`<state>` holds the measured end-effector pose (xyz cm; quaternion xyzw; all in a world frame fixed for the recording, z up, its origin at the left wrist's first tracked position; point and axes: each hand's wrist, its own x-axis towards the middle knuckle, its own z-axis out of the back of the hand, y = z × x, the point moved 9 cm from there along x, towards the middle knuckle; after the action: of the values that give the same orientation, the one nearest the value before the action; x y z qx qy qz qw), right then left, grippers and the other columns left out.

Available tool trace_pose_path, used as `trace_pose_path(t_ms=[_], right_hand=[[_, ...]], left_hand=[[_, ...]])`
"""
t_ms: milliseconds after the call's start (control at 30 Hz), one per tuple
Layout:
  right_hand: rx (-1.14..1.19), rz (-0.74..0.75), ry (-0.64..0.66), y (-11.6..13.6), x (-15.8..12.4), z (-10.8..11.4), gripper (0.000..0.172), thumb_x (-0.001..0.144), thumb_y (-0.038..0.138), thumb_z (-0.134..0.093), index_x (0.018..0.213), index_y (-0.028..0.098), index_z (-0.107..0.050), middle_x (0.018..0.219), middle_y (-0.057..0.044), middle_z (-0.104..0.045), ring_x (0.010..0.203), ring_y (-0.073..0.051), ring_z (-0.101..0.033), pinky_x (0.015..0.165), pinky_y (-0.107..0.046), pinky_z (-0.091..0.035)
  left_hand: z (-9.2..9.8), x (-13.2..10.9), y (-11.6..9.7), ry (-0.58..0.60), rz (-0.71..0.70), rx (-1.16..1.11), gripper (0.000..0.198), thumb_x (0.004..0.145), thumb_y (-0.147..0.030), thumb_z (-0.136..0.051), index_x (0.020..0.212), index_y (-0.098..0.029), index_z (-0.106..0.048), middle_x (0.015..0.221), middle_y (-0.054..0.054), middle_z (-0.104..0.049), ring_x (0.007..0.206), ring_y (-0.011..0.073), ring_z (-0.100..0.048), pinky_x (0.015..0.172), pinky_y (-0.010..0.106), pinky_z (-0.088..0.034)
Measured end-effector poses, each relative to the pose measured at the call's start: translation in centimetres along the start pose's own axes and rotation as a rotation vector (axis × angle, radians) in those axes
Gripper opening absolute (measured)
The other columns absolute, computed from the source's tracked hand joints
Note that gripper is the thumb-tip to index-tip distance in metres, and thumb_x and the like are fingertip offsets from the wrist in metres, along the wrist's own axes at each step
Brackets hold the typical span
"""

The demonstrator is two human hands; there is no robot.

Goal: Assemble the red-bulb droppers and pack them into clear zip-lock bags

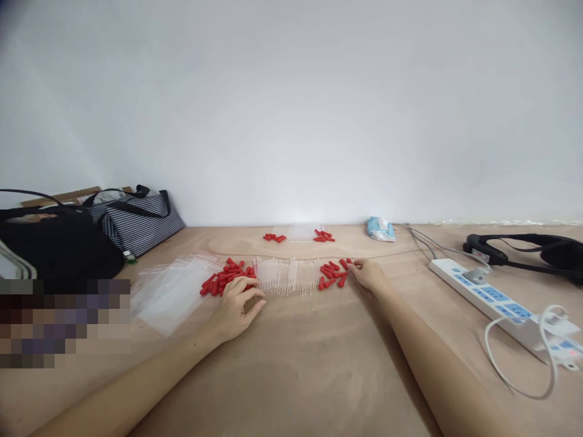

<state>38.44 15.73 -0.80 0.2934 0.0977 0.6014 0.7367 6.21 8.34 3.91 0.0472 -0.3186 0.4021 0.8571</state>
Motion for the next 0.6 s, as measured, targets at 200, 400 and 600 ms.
trace_pose_path(t_ms=[200, 400, 600], right_hand=[[-0.042, 0.007, -0.042, 0.3, 0.1, 0.4, 0.037, 0.073, 0.044, -0.050, 0.088, 0.014, -0.064, 0.071, -0.009, -0.064, 0.064, -0.020, -0.058, 0.053, -0.026, -0.036], [0.051, 0.360, 0.137, 4.0, -0.7, -0.9, 0.022, 0.071, 0.038, -0.056, 0.074, 0.019, -0.066, 0.077, -0.004, -0.061, 0.071, -0.016, -0.054, 0.067, -0.026, -0.039], [0.058, 0.429, 0.175, 4.5, -0.9, -1.8, 0.021, 0.072, 0.036, -0.055, 0.073, 0.018, -0.066, 0.079, -0.005, -0.059, 0.076, -0.017, -0.053, 0.071, -0.029, -0.039]], left_hand=[[0.0, 0.0, 0.0, -0.005, -0.002, -0.007, 0.006, 0.075, -0.020, -0.055, 0.077, -0.020, -0.061, 0.093, 0.005, -0.056, 0.093, 0.0228, -0.047, 0.081, 0.041, -0.036], [-0.6, 2.3, 0.6, -0.033, 0.135, 0.086, 0.008, 0.074, -0.026, -0.057, 0.076, -0.020, -0.062, 0.097, 0.007, -0.056, 0.096, 0.0263, -0.046, 0.081, 0.044, -0.034], [-3.7, 6.7, 0.7, 0.086, 0.395, 0.171, 0.023, 0.069, -0.039, -0.060, 0.080, -0.019, -0.064, 0.108, 0.012, -0.050, 0.104, 0.0308, -0.040, 0.085, 0.047, -0.029]])
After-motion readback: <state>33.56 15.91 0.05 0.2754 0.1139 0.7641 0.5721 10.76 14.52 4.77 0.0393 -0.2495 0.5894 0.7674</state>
